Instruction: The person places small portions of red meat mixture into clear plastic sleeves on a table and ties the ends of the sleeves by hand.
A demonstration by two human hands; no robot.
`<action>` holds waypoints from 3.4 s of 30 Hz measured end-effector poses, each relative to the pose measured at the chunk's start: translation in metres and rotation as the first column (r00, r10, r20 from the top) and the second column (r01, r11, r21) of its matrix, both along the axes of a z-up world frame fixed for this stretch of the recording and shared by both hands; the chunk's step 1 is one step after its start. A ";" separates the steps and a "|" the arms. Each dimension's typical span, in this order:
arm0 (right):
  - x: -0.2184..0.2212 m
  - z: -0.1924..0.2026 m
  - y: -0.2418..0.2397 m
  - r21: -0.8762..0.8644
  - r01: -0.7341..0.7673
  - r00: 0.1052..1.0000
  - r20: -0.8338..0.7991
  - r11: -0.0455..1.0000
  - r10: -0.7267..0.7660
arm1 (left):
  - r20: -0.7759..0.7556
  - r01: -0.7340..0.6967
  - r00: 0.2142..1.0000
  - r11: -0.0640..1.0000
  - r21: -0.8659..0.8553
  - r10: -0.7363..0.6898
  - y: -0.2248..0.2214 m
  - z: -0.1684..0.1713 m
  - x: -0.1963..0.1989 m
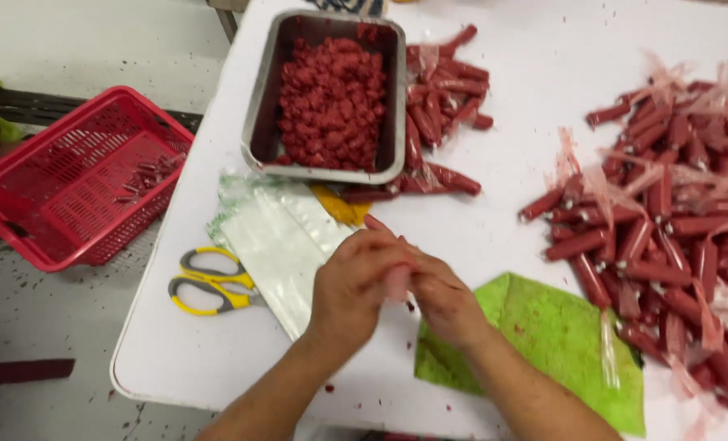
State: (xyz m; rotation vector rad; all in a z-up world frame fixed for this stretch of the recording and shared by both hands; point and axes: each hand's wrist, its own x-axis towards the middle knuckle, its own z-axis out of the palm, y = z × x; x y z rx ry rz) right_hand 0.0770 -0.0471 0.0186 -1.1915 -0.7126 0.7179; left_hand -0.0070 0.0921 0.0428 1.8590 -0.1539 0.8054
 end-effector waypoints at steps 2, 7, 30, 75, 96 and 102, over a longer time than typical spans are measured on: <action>-0.007 0.012 -0.032 -0.093 0.057 0.845 0.535 0.994 0.002 | -0.078 0.190 0.901 0.550 -0.813 -0.428 -0.012 -0.005 -0.005; -0.017 0.006 -0.097 -0.248 0.159 0.504 0.853 0.955 0.138 | -0.369 0.239 0.874 0.940 -0.241 -0.317 -0.033 -0.008 -0.061; -0.096 -0.004 -0.147 0.108 0.484 0.743 -0.575 0.868 -0.343 | -0.040 0.132 0.695 0.182 -0.974 -0.718 -0.165 -0.126 -0.055; -0.001 -0.007 -0.139 -0.057 0.526 0.833 -0.170 0.849 -0.527 | 0.174 -0.039 0.973 0.628 0.777 -0.154 -0.066 -0.085 0.147; -0.013 -0.022 -0.109 0.288 0.587 0.701 -0.649 0.757 -0.296 | -0.451 -0.115 0.849 0.736 -0.667 -0.276 -0.093 -0.013 -0.008; -0.018 -0.004 -0.088 0.261 0.556 0.720 -0.625 0.789 -0.301 | -0.237 0.208 0.813 0.645 -0.735 -0.532 -0.064 -0.057 -0.033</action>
